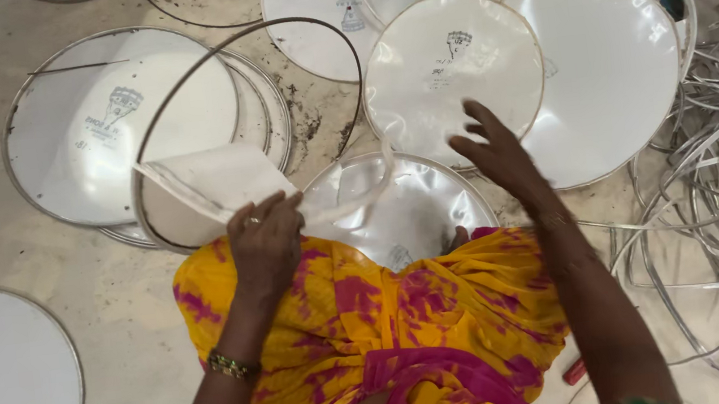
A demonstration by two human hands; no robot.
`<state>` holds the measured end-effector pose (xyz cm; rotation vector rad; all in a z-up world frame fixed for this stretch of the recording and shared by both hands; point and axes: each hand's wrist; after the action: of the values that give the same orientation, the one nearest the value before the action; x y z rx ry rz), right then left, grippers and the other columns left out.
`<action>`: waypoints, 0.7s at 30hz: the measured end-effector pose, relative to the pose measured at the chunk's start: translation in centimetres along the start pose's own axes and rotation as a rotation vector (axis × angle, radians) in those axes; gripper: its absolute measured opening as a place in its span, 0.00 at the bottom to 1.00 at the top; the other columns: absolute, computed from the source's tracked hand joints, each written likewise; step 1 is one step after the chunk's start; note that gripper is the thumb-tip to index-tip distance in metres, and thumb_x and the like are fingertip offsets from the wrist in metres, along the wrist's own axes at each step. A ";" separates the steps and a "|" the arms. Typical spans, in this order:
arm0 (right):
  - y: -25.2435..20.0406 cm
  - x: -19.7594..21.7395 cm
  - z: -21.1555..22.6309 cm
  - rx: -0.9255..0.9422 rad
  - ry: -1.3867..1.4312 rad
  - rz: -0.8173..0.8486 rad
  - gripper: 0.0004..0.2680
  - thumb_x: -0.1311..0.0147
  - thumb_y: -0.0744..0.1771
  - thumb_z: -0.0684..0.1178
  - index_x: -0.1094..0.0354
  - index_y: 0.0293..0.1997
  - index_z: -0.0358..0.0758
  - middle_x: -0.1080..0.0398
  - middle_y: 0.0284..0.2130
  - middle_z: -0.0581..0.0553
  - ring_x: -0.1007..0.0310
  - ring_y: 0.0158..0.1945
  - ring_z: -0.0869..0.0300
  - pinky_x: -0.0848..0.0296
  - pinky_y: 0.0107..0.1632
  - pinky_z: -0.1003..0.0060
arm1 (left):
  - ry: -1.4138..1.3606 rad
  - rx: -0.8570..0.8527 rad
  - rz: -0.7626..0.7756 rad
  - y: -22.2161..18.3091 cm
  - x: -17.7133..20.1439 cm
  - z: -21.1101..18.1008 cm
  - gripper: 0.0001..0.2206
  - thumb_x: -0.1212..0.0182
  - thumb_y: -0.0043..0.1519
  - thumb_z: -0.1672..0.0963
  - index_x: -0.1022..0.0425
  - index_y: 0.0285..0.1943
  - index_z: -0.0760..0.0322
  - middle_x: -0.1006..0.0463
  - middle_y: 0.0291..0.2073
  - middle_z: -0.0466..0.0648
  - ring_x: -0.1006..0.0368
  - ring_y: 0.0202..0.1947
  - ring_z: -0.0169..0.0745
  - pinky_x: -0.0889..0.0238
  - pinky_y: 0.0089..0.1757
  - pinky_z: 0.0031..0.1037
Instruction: The person sits on the floor and uses a screwdriver and pliers to secure metal rings onto white circular drum heads, handling multiple units in sequence.
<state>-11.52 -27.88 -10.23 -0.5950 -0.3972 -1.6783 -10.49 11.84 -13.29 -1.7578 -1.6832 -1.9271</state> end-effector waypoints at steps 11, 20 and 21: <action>8.6 -11.9 15.5 0.961 -0.543 -0.421 0.43 0.31 0.62 0.70 0.58 0.76 0.34 0.50 0.70 0.25 0.55 0.74 0.36 0.56 0.72 0.44 | -0.235 0.038 0.045 -6.3 3.5 -2.1 0.08 0.39 0.54 0.62 0.31 0.33 0.55 0.16 0.47 0.39 0.23 0.55 0.36 0.49 0.58 0.38; 3.7 -10.1 20.5 0.733 -0.191 0.491 0.14 0.54 0.72 0.58 0.24 0.42 0.43 0.30 0.19 0.49 0.25 0.23 0.67 0.26 0.30 0.67 | -0.201 0.207 0.051 -9.2 6.1 1.3 0.09 0.40 0.54 0.64 0.31 0.34 0.56 0.17 0.48 0.38 0.24 0.53 0.35 0.49 0.58 0.38; 3.8 -9.8 20.0 0.716 -0.171 0.419 0.13 0.54 0.73 0.57 0.24 0.42 0.43 0.29 0.21 0.51 0.27 0.23 0.68 0.27 0.29 0.69 | -0.206 0.211 0.059 -9.4 6.3 1.7 0.09 0.40 0.54 0.64 0.30 0.36 0.57 0.17 0.48 0.39 0.24 0.53 0.35 0.49 0.59 0.39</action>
<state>-3.37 -9.42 -0.03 -0.2543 -0.8813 -0.9879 -17.61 20.62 -15.21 -1.9530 -1.7968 -1.5255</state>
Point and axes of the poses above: each hand's wrist, its own y-axis towards the middle knuckle, its own x-axis out of the back of the hand, z = x × y
